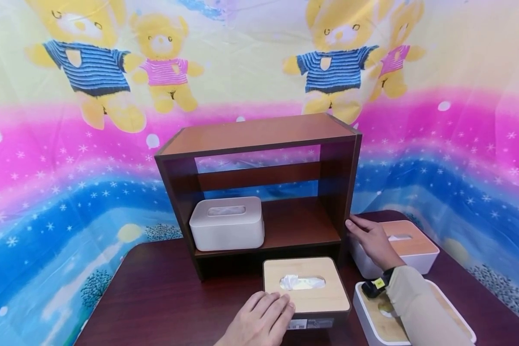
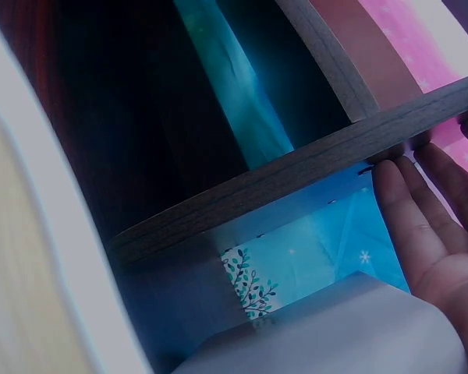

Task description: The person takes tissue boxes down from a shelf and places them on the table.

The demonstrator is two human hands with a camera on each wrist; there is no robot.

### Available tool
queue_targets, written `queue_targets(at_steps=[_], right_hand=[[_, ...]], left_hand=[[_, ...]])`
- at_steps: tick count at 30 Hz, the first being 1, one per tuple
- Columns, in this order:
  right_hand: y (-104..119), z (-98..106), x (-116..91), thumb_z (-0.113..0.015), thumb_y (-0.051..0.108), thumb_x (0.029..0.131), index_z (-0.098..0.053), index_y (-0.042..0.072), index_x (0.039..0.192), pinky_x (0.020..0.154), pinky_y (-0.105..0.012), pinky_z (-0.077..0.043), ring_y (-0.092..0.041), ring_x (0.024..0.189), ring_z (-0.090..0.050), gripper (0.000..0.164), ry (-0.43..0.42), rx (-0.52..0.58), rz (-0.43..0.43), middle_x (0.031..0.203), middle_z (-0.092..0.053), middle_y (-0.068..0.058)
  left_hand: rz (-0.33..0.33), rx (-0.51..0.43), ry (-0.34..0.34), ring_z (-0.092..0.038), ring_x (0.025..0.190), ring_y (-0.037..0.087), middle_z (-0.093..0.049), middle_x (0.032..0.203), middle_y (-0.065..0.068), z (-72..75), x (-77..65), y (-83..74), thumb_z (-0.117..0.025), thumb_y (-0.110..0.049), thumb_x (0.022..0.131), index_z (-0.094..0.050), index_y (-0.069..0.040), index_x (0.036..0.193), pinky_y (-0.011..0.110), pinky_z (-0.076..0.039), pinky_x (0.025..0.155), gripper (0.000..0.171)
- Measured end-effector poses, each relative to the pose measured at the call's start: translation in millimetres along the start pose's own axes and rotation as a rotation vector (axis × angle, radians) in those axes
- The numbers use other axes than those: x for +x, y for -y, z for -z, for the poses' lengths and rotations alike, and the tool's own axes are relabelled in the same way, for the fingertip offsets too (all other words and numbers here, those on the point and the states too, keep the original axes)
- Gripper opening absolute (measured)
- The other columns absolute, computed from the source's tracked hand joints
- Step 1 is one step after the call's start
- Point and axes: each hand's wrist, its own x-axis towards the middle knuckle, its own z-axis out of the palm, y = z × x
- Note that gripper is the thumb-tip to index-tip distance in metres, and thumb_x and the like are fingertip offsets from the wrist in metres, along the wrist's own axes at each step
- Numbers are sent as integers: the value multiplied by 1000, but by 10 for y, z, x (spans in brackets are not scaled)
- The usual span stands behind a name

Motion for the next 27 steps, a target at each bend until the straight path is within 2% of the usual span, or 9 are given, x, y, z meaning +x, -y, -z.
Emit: queue_targets(at_steps=[5,13,22,27], right_hand=[[1,-1,-13,-49,44,88,-36,14,136,84,-36,-42,-26,107,-52,59,8,-19,6,133,-41,-14],[61,1,-38,-49,43,88,-37,14,136,84,-34,-42,-25,105,-53,57,8,-11,16,132,-42,-15],[88,2,-41,-49,42,88,-36,13,136,85,-35,-41,-25,105,-53,58,17,5,15,133,-41,-15],[81,12,-35,-48,41,89,-36,12,136,84,-32,-42,-23,106,-53,57,25,3,31,133,-40,-16]], left_hand=[[-10,10,5,-61,77,19,-65,89,8,-10,-52,-39,-42,-8,87,-66,-7,89,29,-49,64,24],[39,-33,70,-60,81,20,-64,95,8,-48,-218,-188,-44,-18,88,-66,-8,95,31,-48,68,26],[81,-69,99,-60,84,19,-64,98,7,-44,-264,-280,-47,-31,86,-66,-8,96,32,-48,69,32],[26,-40,72,-60,83,18,-64,97,6,-80,-298,-291,-47,-34,86,-65,-9,96,31,-48,68,33]])
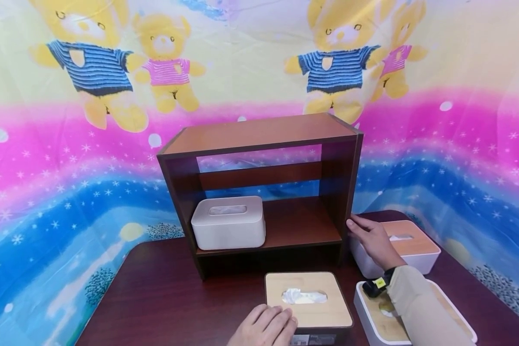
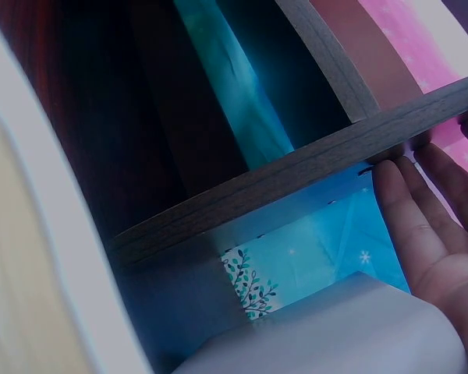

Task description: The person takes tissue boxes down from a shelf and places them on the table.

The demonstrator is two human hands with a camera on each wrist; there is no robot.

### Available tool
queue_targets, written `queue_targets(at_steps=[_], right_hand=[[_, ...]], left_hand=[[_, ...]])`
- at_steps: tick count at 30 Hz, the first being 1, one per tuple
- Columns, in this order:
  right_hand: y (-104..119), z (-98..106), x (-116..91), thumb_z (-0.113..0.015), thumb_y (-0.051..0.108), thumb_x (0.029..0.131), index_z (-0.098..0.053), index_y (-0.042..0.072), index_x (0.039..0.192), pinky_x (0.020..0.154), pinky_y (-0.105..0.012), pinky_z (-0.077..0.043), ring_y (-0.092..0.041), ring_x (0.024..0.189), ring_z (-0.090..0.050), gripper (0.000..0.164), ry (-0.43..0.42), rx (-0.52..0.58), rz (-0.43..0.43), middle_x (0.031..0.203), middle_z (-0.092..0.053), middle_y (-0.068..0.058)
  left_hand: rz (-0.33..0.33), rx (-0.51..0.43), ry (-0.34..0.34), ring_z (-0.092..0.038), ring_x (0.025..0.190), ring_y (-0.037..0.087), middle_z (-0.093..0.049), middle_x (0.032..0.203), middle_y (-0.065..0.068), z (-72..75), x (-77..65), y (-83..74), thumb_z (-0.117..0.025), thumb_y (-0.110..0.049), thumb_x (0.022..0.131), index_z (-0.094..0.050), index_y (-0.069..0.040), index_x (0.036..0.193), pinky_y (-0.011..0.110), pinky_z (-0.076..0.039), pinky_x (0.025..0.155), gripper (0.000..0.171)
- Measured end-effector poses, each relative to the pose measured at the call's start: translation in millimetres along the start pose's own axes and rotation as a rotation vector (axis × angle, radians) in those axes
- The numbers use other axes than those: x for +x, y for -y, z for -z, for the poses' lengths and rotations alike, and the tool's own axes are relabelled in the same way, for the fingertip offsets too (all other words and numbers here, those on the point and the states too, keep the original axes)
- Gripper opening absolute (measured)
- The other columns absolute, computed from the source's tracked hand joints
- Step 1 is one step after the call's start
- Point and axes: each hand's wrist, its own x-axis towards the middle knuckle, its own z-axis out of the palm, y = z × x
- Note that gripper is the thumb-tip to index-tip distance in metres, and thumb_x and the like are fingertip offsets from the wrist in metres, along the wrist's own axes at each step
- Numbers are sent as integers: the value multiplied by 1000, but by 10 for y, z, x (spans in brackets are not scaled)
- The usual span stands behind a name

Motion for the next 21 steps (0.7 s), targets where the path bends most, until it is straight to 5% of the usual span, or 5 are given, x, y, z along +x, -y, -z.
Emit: queue_targets(at_steps=[15,21], right_hand=[[-2,0,-3,-48,43,88,-36,14,136,85,-35,-41,-26,110,-49,58,0,-11,-9,134,-40,-14],[-18,-2,4,-49,46,87,-36,15,136,86,-38,-40,-26,110,-50,59,-7,-23,-34,135,-39,-12]], left_hand=[[-151,128,-135,-59,73,10,-65,85,-2,-96,-20,2,-51,-17,86,-64,-16,86,22,-46,59,13],[-160,126,-107,-58,72,9,-64,85,-2,-84,-9,-9,-49,-16,86,-63,-16,86,21,-46,60,14]])
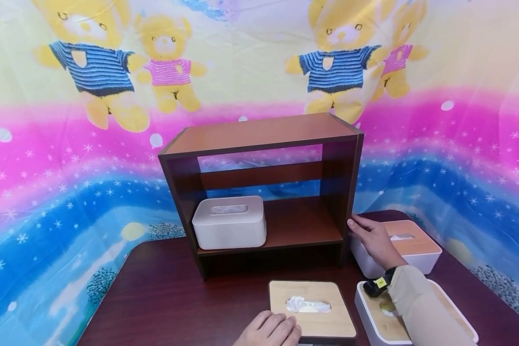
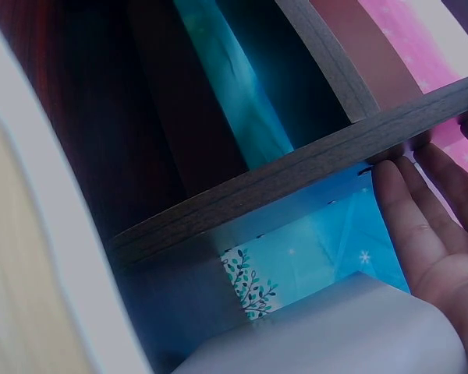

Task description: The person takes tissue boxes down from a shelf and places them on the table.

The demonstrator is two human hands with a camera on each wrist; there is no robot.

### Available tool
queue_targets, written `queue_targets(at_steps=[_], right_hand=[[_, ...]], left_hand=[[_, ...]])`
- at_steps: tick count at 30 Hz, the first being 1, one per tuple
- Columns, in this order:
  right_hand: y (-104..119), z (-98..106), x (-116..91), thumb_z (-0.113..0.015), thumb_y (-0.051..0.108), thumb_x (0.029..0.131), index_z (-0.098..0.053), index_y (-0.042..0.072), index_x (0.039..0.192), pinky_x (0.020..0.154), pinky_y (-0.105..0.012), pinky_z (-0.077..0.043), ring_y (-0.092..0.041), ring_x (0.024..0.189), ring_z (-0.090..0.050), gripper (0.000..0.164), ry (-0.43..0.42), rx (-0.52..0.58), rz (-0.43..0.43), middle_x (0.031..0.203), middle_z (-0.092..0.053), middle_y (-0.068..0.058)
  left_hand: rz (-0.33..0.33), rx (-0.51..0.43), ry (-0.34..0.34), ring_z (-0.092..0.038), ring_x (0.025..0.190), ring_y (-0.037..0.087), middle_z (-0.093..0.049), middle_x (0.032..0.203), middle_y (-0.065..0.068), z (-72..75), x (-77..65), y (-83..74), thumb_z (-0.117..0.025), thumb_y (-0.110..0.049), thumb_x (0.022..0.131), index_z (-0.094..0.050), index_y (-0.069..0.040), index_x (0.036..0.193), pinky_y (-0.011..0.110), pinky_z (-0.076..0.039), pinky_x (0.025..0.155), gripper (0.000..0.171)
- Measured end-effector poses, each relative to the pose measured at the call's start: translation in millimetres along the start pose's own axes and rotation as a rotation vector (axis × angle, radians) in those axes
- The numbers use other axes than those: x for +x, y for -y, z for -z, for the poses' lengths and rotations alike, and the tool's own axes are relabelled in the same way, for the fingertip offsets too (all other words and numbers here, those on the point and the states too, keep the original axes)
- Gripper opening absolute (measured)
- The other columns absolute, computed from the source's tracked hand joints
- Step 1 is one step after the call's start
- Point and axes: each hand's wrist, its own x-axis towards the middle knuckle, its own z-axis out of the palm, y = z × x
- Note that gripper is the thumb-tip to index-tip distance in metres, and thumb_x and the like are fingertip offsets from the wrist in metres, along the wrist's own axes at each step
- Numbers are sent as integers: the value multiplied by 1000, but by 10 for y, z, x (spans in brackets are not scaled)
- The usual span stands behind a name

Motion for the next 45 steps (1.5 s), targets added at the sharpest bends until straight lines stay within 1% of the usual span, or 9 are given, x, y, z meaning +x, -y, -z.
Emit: queue_targets(at_steps=[3,10,17,23,28,32,36,40,45], right_hand=[[-14,-1,-2,-48,45,88,-34,15,137,87,-39,-39,-27,110,-49,59,9,-3,11,135,-38,-13],[-7,-8,-3,-48,45,88,-35,14,137,87,-41,-39,-28,109,-50,60,5,1,-6,135,-39,-14],[-31,-1,-5,-47,47,87,-34,15,138,87,-41,-38,-27,109,-50,61,15,-19,-13,136,-38,-13],[-31,-11,2,-48,46,87,-34,14,137,87,-42,-38,-28,109,-51,61,9,-10,-12,136,-38,-14],[-12,-4,-3,-48,46,87,-34,13,137,88,-43,-38,-30,108,-51,62,9,-8,-18,135,-38,-14],[8,1,-13,-47,46,88,-32,13,138,88,-44,-37,-31,109,-50,62,21,-5,-10,136,-36,-15],[10,4,-11,-47,45,88,-33,13,138,88,-42,-38,-29,109,-50,60,12,-8,-3,136,-37,-14],[2,10,-10,-47,45,88,-33,13,138,87,-40,-38,-28,110,-50,60,14,-12,6,136,-37,-14],[-2,14,-8,-46,44,89,-32,12,138,88,-41,-37,-30,110,-49,61,26,-12,11,137,-35,-15]], left_hand=[[5,-5,13,-58,72,9,-64,85,-2,1,-13,-25,-49,-17,86,-63,-16,86,22,-46,60,14],[9,-17,42,-59,74,10,-64,87,-1,-1,-35,-59,-48,-19,86,-63,-16,89,23,-47,61,15],[-19,1,-8,-58,71,8,-64,84,-3,-51,-54,-94,-50,-18,85,-63,-18,84,20,-45,57,13],[-12,-10,-2,-57,70,7,-63,81,-4,4,37,-47,-49,-16,85,-63,-18,82,19,-44,57,14],[-25,0,-4,-54,66,5,-60,78,-5,51,121,13,-45,-15,85,-61,-19,80,16,-39,52,16],[-40,-5,6,-50,63,4,-57,77,-6,4,60,-45,-45,-18,83,-59,-20,78,16,-34,49,15],[-39,-22,23,-48,61,5,-55,76,-5,-42,-6,-121,-44,-19,82,-57,-21,76,17,-33,48,14],[-29,-49,60,-48,61,6,-53,76,-4,-37,-18,-163,-44,-19,82,-56,-22,76,19,-34,48,14],[-4,-52,102,-41,56,6,-48,73,-4,1,12,-165,-43,-22,83,-54,-23,74,19,-25,47,14]])
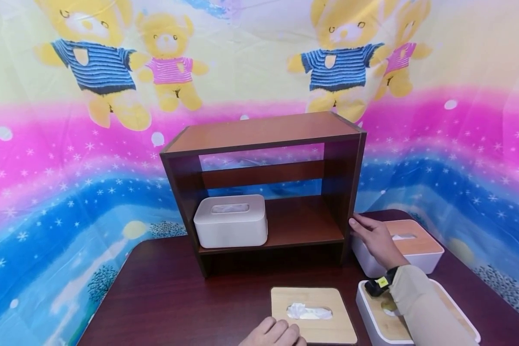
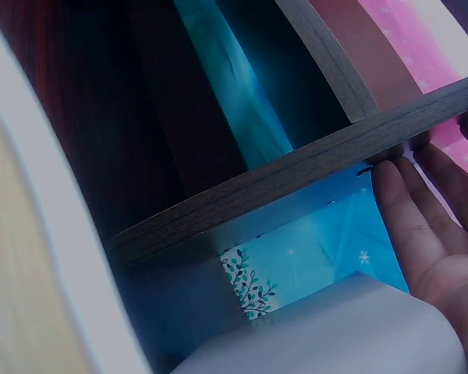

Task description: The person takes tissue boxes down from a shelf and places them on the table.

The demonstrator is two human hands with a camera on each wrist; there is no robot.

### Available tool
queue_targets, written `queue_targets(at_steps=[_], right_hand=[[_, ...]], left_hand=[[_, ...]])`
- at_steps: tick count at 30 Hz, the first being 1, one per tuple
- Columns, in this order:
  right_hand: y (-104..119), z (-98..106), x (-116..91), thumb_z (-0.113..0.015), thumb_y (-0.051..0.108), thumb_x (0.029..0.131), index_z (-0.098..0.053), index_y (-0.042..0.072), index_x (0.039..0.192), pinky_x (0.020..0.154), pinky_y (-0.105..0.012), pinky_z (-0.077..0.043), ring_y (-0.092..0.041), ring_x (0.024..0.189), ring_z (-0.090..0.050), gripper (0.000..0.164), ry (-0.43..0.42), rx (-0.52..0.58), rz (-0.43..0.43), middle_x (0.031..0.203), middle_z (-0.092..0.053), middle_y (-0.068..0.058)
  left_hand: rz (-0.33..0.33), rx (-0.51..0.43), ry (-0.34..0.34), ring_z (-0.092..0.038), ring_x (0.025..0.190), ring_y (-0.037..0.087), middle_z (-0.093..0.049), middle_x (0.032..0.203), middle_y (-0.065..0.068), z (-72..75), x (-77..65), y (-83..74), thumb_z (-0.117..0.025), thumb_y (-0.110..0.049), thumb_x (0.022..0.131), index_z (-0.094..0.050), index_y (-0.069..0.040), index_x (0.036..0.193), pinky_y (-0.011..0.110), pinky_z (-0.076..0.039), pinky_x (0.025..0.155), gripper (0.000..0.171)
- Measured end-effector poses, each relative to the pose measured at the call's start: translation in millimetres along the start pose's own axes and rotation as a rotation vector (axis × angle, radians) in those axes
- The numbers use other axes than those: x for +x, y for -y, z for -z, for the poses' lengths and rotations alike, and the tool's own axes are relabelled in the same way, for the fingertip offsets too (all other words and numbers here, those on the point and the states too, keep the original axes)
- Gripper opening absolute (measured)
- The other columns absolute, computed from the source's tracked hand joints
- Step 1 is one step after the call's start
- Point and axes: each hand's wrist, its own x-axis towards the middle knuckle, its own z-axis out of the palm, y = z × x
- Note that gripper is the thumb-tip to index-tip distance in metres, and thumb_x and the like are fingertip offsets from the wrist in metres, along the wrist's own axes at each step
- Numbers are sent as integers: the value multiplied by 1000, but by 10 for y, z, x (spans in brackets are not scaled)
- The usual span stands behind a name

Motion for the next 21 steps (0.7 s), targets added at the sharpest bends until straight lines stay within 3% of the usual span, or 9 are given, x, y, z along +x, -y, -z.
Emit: queue_targets(at_steps=[5,12,21], right_hand=[[10,-7,7,-48,43,89,-33,9,137,87,-38,-39,-28,109,-50,61,-11,16,10,135,-37,-16],[3,-10,19,-49,38,89,-35,4,136,82,-26,-44,-18,106,-52,59,-25,58,42,134,-38,-19],[-5,-5,26,-49,39,89,-35,7,136,83,-29,-43,-24,107,-52,58,-25,30,44,133,-39,-17]], left_hand=[[12,-7,4,-29,50,6,-43,69,-6,59,64,8,-44,-22,83,-53,-23,73,19,-15,45,13],[-6,-39,3,-26,48,4,-41,67,-8,39,53,-52,-46,-21,82,-54,-23,73,21,-13,44,12],[77,-82,55,-25,49,5,-36,65,-8,30,29,-151,-45,-29,84,-43,-22,64,21,-15,44,21]])
